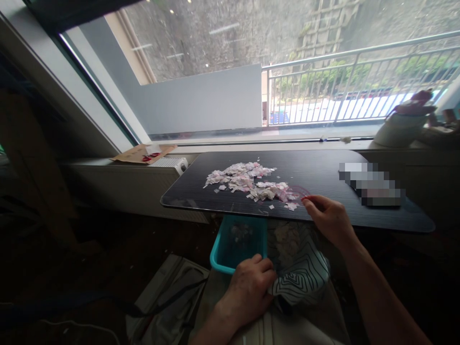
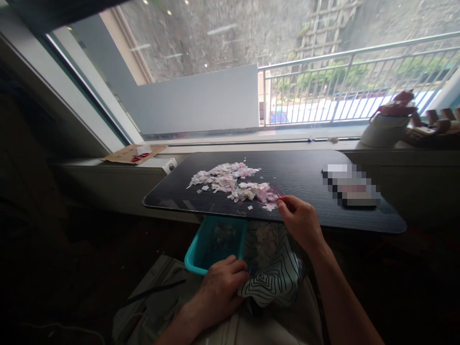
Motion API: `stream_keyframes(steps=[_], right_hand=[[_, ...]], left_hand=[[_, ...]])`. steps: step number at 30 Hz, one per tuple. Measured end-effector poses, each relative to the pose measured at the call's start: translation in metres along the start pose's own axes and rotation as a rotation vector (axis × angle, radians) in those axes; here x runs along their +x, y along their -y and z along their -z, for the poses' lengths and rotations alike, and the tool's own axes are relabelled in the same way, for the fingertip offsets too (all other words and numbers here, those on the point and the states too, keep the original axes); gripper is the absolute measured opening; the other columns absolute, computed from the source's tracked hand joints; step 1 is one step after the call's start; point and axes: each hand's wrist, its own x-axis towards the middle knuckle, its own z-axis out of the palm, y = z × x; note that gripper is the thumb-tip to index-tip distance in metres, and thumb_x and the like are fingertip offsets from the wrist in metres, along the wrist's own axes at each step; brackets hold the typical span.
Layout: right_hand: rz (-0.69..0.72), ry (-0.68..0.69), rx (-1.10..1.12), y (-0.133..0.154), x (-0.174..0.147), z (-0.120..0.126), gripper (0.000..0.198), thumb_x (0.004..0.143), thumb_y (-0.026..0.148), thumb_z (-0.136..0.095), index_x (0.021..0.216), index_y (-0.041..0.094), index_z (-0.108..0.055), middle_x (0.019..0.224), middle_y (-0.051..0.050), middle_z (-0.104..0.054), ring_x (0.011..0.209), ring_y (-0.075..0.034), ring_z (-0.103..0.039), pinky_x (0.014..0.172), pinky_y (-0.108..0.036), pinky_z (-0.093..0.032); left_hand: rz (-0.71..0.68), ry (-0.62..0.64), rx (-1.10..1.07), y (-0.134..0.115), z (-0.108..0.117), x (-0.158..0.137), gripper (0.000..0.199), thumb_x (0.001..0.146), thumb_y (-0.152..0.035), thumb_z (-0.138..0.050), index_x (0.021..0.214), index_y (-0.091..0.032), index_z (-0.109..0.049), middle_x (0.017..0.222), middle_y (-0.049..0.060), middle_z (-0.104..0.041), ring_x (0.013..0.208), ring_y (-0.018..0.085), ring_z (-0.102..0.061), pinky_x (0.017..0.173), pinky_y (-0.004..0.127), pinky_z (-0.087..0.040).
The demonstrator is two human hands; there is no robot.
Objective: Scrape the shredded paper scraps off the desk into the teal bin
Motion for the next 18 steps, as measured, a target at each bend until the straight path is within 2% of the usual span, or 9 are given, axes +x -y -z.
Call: stream_keyframes(steps=[4, 8, 18], right_hand=[[-0.035, -0.066, -0.146, -0.009, -0.006, 0.013, 0.031, 0.078, 0.044, -0.054, 0.086, 0.02, -0.072, 0.074, -0.004, -0.072, 0.073, -0.022, -0.066, 0.067, -0.031, -0.045], [-0.008, 0.016, -0.058, -0.012, -0.011, 0.015, 0.03, 0.078, 0.043, -0.054, 0.085, 0.02, -0.072, 0.081, -0.004, -0.073, 0.079, -0.021, -0.066, 0.068, -0.029, -0.047], [-0.05, -0.113, -0.11, -0.022, -0.013, 0.025, 0.033, 0.076, 0.046, -0.056, 0.084, 0.019, -0.074, 0.07, -0.003, -0.071, 0.067, -0.02, -0.065, 0.061, -0.029, -0.046]], left_hand=[[0.002, 0.007, 0.006, 0.0, 0.0, 0.0, 0.009, 0.074, -0.014, -0.062, 0.078, -0.018, -0.055, 0.09, 0.001, -0.058, 0.082, 0.019, -0.048, 0.065, 0.029, -0.037], [0.009, 0.003, 0.008, -0.001, 0.002, 0.0, 0.008, 0.076, -0.013, -0.06, 0.078, -0.018, -0.055, 0.089, 0.001, -0.058, 0.081, 0.019, -0.048, 0.065, 0.029, -0.037], [0.015, 0.012, 0.0, -0.002, 0.003, 0.002, 0.007, 0.076, -0.015, -0.062, 0.079, -0.018, -0.057, 0.088, 0.001, -0.058, 0.082, 0.019, -0.049, 0.065, 0.029, -0.038]])
